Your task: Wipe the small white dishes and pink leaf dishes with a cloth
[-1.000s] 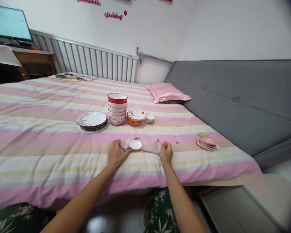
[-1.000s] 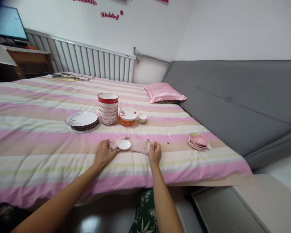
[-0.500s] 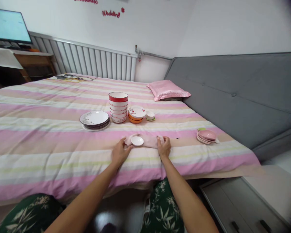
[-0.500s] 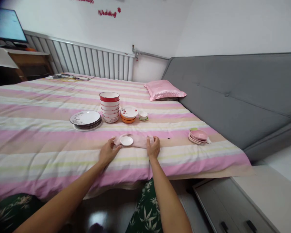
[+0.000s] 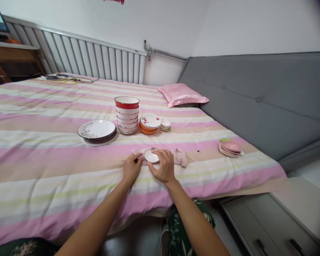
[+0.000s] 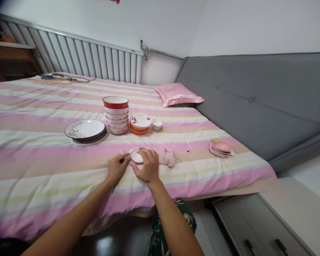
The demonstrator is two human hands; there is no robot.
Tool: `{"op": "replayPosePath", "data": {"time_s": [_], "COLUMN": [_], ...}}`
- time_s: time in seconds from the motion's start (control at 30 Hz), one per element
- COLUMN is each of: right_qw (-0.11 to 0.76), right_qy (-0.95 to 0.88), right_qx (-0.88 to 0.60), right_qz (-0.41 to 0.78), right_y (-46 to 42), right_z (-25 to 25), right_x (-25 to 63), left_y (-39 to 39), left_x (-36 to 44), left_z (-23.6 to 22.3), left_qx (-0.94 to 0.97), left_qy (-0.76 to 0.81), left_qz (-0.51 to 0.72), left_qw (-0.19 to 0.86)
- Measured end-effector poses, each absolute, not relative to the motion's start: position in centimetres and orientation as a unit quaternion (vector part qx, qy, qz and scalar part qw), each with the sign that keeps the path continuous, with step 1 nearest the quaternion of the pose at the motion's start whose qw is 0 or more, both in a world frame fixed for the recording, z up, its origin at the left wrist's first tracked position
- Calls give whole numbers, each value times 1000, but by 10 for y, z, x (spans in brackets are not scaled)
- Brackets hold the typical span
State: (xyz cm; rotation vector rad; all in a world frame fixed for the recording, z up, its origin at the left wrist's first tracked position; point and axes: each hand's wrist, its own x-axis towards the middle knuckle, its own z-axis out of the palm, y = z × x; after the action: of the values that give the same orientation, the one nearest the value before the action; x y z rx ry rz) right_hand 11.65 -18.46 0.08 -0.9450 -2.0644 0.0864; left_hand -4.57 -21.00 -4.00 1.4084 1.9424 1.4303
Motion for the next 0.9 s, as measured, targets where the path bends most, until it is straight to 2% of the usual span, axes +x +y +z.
{"op": "replayPosePath", "data": {"time_s": [0.23,0.4,0.53,0.73,0.9], "right_qw": [329,346,385,415,379], "right_qy": [-851,-835,-808,-806,-851], "right_qx": [-408,-424,-440,-418,-361], "right_qz": [48,61,68,64,48], "right_y": [-183,-180,-182,-193,-204], "right_z": [-8,-5,-1,-4,-10], "right_x": [103,101,99,85,63], "left_y": [-207,-209,-228,-274,-286], "left_x": [-53,-66,-99,-146,-144], "left_z": [-41,-19,8,28,21], "left_qx": [374,287,254,229,201], "left_qy": [664,626,612,636,658], "left_qz": [578,598,586,602,630], "left_qw": [292,410,467,425,361]}}
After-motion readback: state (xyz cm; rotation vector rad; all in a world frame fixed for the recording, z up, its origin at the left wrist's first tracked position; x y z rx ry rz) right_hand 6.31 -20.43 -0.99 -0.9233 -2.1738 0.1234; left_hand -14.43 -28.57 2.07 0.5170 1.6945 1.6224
